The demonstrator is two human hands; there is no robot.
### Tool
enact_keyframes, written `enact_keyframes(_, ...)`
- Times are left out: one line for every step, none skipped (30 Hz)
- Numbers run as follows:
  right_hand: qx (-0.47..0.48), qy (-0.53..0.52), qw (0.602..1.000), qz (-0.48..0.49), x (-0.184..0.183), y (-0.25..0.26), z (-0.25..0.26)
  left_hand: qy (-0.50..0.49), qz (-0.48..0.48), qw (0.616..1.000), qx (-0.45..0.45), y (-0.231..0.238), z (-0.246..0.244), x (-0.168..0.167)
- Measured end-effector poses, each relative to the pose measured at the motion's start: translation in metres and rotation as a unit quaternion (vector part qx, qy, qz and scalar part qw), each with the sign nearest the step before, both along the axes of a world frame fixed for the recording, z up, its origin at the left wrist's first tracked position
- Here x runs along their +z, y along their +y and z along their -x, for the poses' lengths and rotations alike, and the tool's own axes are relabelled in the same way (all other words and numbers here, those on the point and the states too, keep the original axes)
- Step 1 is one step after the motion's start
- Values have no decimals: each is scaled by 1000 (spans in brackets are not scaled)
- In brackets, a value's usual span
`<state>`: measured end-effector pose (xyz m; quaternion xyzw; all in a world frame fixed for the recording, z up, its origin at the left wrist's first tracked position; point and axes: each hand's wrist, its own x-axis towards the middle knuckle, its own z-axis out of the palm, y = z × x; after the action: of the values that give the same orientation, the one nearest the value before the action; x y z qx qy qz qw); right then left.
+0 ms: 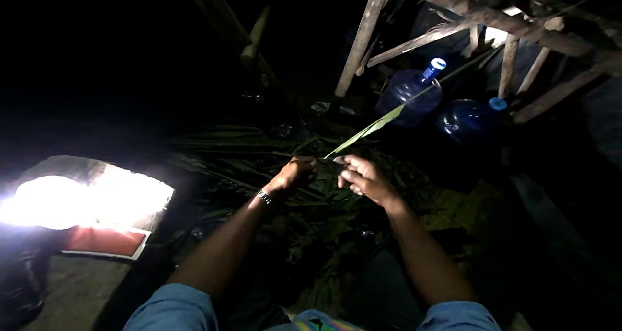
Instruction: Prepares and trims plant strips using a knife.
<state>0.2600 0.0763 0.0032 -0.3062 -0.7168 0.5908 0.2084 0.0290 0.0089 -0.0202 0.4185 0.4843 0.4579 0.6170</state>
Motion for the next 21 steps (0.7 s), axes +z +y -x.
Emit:
enact_keyframes(23,-9,1000,-1,-5,-5,9,-15,8,1000,1,-2,-3,2)
enact_keyframes(32,-10,999,1,-9,-9,16,-28,16,999,8,-3,-5,2)
enact_keyframes(32,-6,999,1,-12,-11,21,-43,22,999,12,-3,-7,0)
enact_keyframes(26,5,1000,1,-14,-14,25,-61,30,998,15,-4,-8,-2)
enact_keyframes(18,21,1000,4,-15,-15,28,-77,41,996,22,-4,-10,-3)
enact_keyframes(10,36,999,4,-16,-16,30,-89,52,994,22,-3,-11,-5)
enact_keyframes(-2,49,999,-1,-16,-16,30,-96,53,994,10,-1,-10,-9)
enact_keyframes(-17,62,998,-6,-15,-16,30,-96,44,994,-12,0,-8,-11)
enact_keyframes(-33,77,996,-7,-14,-16,29,-97,34,994,-33,1,-7,-12)
enact_keyframes(-49,90,995,-7,-12,-15,27,-99,27,994,-46,2,-6,-12)
enact_keyframes(-63,103,993,-8,-9,-13,25,-101,27,993,-50,2,-7,-11)
enact_keyframes(-79,114,990,-13,-6,-12,22,-100,32,993,-45,0,-8,-7)
enact_keyframes(-94,128,987,-19,-4,-11,19,-97,35,994,-42,-1,-10,-4)
enact_keyframes(-112,141,983,-28,-1,-9,15,-98,38,994,-41,-1,-11,-2)
enact_keyframes(-130,152,979,-36,3,-6,10,-92,43,994,-43,-2,-12,0)
enact_keyframes(-149,168,974,-41,6,-3,4,-80,45,995,-46,-2,-12,1)
enact_keyframes(-165,186,968,-43,10,1,-4,-69,47,995,-47,-2,-12,2)
enact_keyframes(-182,208,960,-45,14,5,-11,-58,50,996,-52,-2,-11,1)
enact_keyframes(-201,230,951,-46,18,10,-19,-48,51,996,-60,-1,-9,1)
enact_keyframes(-224,250,941,-45,20,14,-26,-39,50,996,-70,0,-7,0)
enact_keyframes(-246,265,931,-42,22,16,-33,-32,49,995,-82,1,-5,0)
